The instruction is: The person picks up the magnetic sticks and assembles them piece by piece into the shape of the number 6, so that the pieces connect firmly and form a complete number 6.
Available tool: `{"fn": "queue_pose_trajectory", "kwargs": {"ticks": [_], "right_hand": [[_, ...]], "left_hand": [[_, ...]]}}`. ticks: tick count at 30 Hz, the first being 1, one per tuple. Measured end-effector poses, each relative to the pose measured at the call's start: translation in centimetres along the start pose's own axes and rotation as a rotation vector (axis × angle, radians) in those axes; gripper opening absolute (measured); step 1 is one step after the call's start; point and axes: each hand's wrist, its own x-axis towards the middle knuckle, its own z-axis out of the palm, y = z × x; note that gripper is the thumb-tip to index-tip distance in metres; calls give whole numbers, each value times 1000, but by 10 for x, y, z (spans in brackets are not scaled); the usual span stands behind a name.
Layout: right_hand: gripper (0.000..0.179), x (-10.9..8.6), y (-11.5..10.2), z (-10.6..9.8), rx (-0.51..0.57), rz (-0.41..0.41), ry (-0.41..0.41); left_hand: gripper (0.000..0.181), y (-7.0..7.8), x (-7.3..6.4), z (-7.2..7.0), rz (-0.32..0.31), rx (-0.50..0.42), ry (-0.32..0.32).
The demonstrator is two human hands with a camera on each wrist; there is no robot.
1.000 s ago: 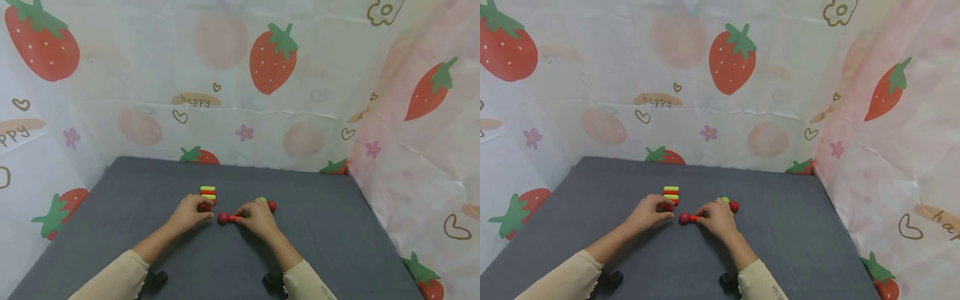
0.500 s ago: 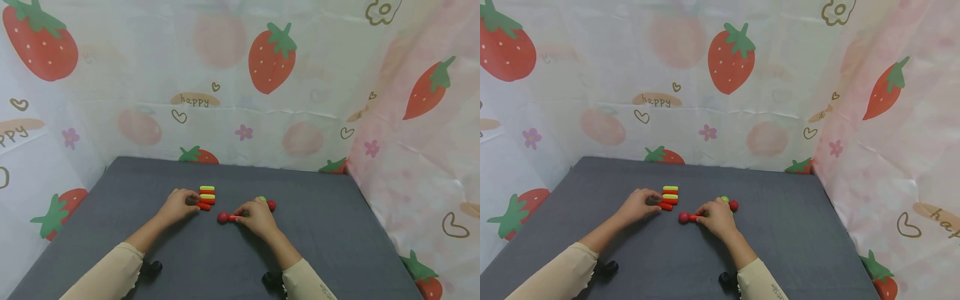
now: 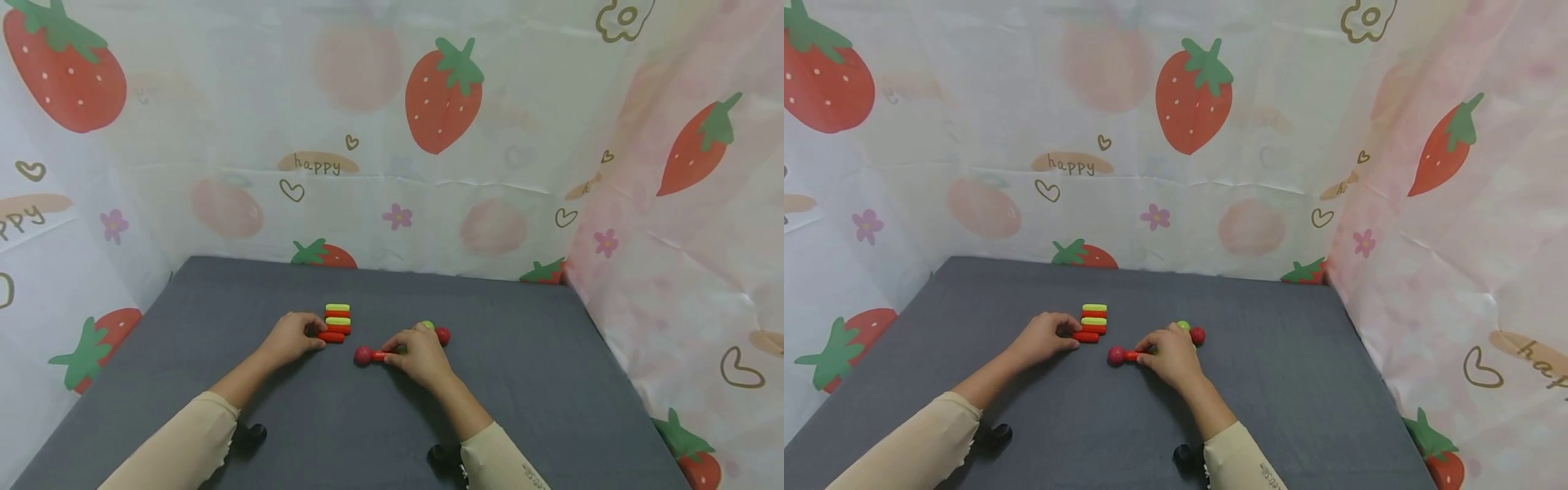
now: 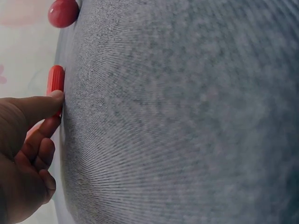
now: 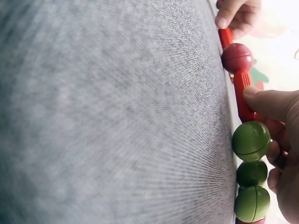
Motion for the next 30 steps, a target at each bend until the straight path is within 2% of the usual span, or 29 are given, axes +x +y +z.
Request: {"fn": "queue_pose_trajectory", "kwargs": {"ticks": [7, 16, 23, 30], "right_hand": [[13, 0, 0, 0, 6, 1, -7], [13, 6, 2, 3, -21, 4, -8], [13, 9, 1, 6, -40, 4, 2], [13, 12, -2, 7, -56, -18, 17]], "left_hand": [[17, 3, -3, 0, -26, 11, -13], [16, 16, -27, 1, -98, -86, -1], [16, 27, -47, 8, -133, -139, -5], [15, 37, -53, 18, -165, -185, 34]]}}
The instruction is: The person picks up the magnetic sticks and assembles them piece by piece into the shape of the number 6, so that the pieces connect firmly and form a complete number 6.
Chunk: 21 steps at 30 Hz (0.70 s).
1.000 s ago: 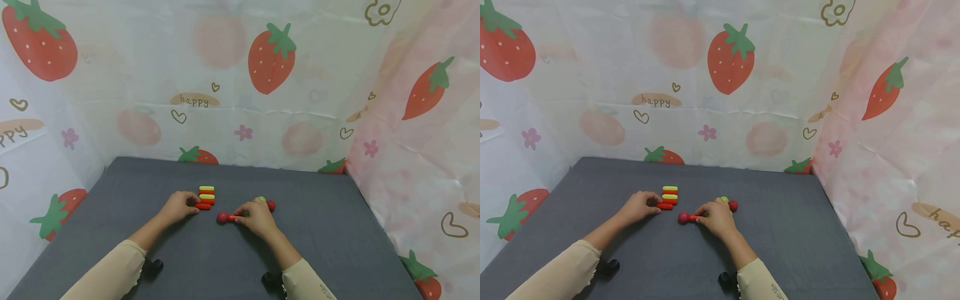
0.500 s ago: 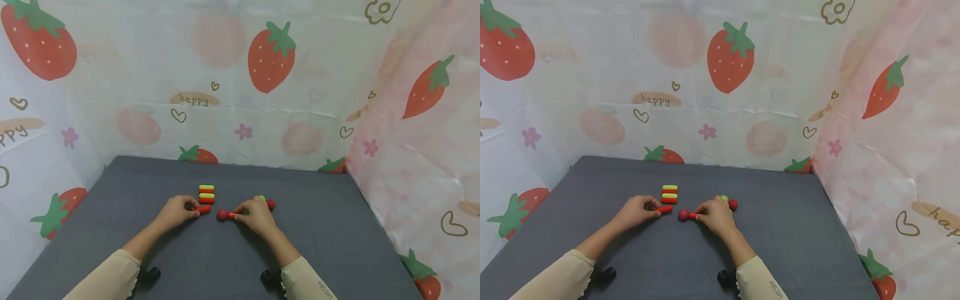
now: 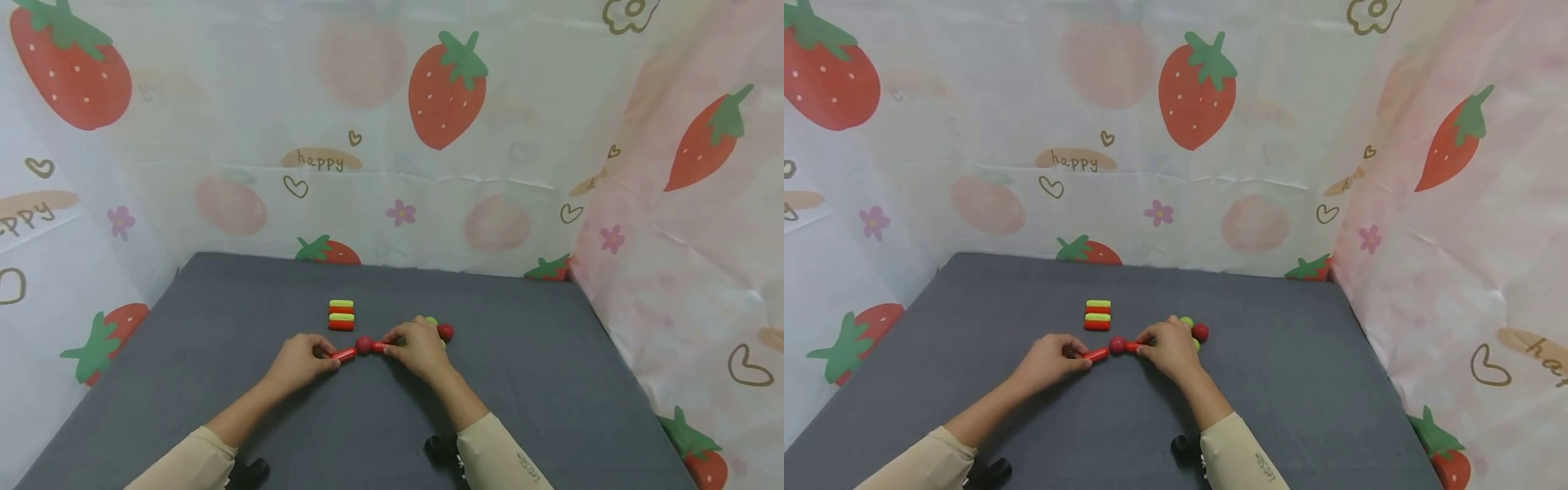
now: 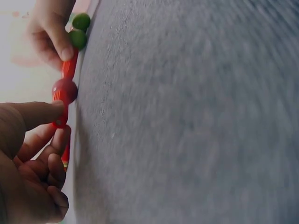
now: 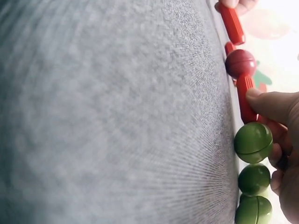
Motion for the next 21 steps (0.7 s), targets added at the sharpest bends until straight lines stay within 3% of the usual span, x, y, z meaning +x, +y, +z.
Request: {"fn": "queue_pose_trajectory", "kwargs": {"ticks": [8, 21], "right_hand": [[15, 0, -2, -1, 3, 10, -4], [14, -1, -1, 0, 0, 6, 11]], "left_hand": [[14, 6, 1, 7, -46, -26, 8], [14, 13, -8, 12, -41, -62, -17]]}}
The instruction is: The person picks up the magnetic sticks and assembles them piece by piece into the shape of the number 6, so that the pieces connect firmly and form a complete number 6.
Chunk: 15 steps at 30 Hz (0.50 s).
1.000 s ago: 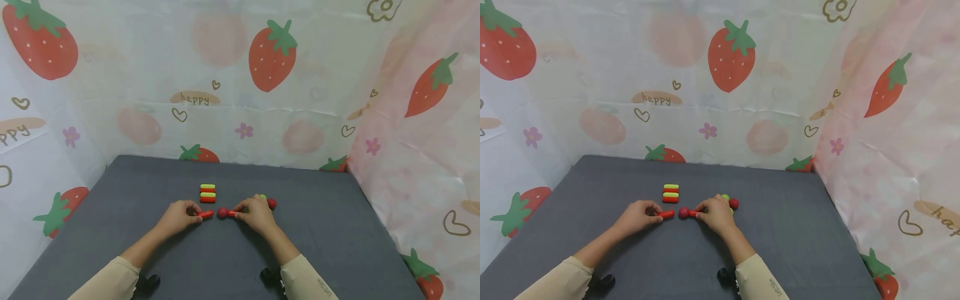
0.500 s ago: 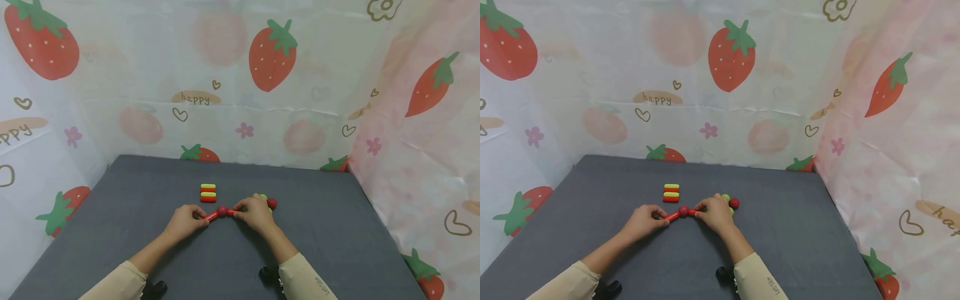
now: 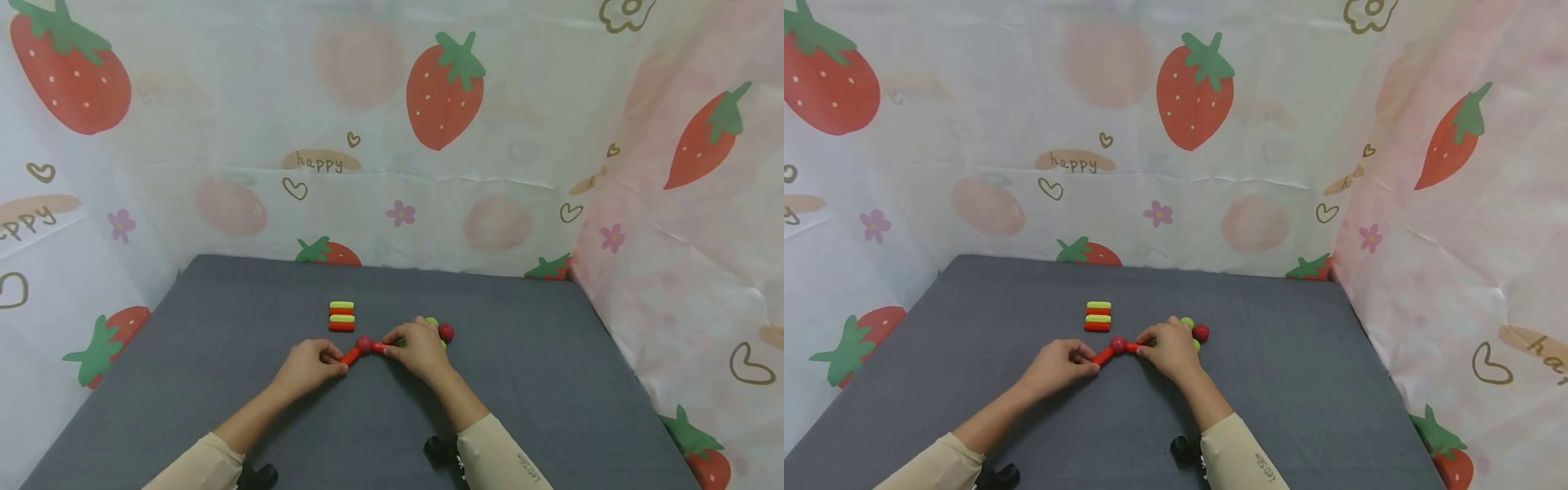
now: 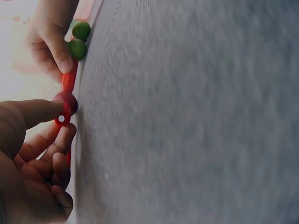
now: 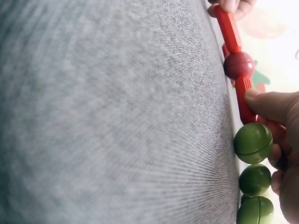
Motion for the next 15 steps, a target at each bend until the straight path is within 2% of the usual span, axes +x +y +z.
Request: {"fn": "queue_pose_trajectory", "kwargs": {"ticks": [9, 15], "right_hand": [[13, 0, 0, -1, 7, 4, -6], [14, 1, 0, -1, 22, 4, -13]], "left_hand": [[18, 8, -2, 10, -1, -55, 1], [21, 7, -3, 16, -32, -72, -8]]}}
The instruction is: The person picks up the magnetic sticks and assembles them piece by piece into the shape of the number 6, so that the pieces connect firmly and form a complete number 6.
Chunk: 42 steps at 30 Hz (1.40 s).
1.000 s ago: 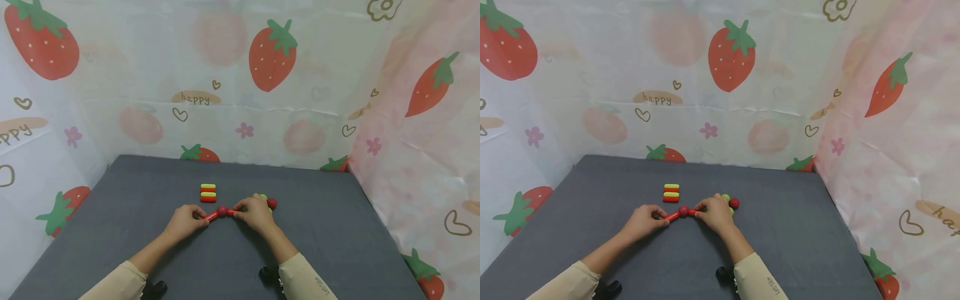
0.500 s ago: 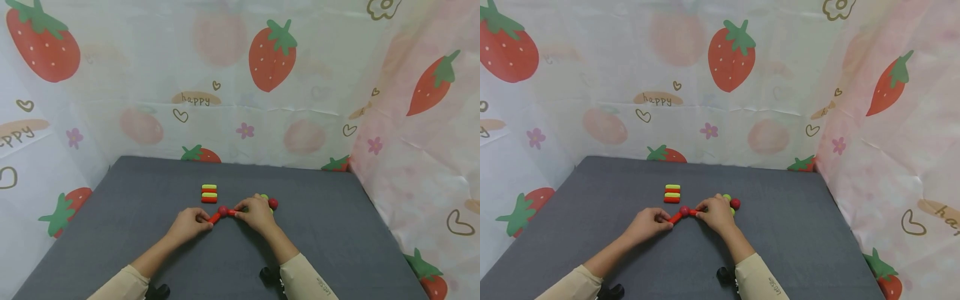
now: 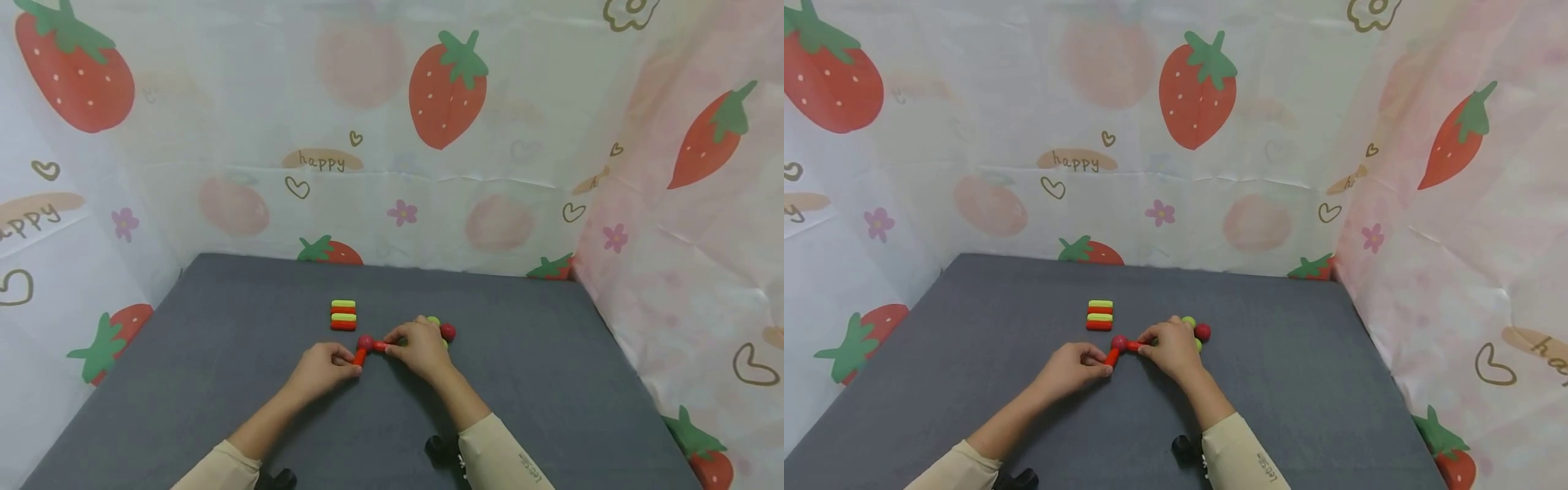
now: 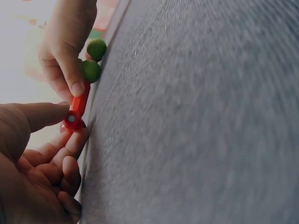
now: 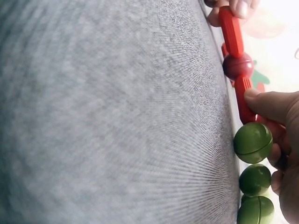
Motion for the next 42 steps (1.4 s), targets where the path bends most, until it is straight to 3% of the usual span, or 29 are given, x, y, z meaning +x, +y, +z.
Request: {"fn": "queue_pose_trajectory", "kwargs": {"ticks": [16, 24, 32, 42], "right_hand": [[15, 0, 1, -3, 6, -17, -7], [17, -4, 12, -23, 114, -27, 2], [19, -21, 37, -52, 157, 28, 67], [25, -44, 58, -53, 140, 59, 106]], "left_hand": [[20, 9, 1, 5, -43, 29, 43], [20, 10, 0, 7, -72, 13, 40], [21, 9, -2, 9, -68, 8, 54], [21, 6, -5, 8, -66, 1, 56]]}}
